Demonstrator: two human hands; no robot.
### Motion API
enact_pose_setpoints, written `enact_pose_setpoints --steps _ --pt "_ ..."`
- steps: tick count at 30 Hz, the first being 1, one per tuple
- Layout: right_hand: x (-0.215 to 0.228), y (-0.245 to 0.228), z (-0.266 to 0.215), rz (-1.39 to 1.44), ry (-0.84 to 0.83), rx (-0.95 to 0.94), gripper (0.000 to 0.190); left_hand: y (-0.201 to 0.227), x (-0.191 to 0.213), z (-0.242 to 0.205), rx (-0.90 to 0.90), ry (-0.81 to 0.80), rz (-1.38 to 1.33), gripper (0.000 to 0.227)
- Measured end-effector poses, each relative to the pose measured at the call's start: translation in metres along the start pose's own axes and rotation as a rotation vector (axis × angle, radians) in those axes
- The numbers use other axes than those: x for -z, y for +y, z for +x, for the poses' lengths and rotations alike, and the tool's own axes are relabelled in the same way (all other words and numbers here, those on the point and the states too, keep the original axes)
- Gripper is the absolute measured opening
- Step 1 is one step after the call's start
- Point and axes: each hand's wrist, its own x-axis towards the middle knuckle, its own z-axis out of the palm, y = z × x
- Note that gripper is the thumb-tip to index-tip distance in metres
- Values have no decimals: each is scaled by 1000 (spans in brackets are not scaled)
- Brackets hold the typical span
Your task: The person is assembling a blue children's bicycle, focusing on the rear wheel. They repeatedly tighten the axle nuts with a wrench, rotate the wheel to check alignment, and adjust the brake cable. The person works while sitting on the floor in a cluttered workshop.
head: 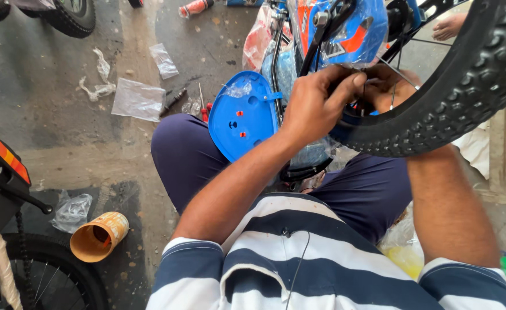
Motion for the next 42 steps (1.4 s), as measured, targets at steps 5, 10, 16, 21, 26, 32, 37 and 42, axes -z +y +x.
enact_pose_setpoints --steps 5,10,16,21,26,32,37,42 --pt "2 2 -3 24 132 78 36 -2 -8 2 73 61 91 27" --pt "19 17 -12 125 16 86 35 -5 -9 -1 -88 130 125 24" --pt "14 37 -5 245 -50 48 38 -9 -8 -1 -132 137 182 20" --pt "26 38 -2 452 -242 -24 44 -4 -9 -2 -54 119 114 20" --pt "26 41 7 365 -281 245 40 -2 -10 -2 -74 121 116 20" --pt "34 56 -3 202 -233 94 31 2 -10 -15 -165 112 230 27" --pt "41 74 -23 -146 -155 78 35 -2 4 -8 134 -348 -178 46" --pt "32 66 -62 -517 -141 143 39 -4 -19 -1 7 -73 354 41"
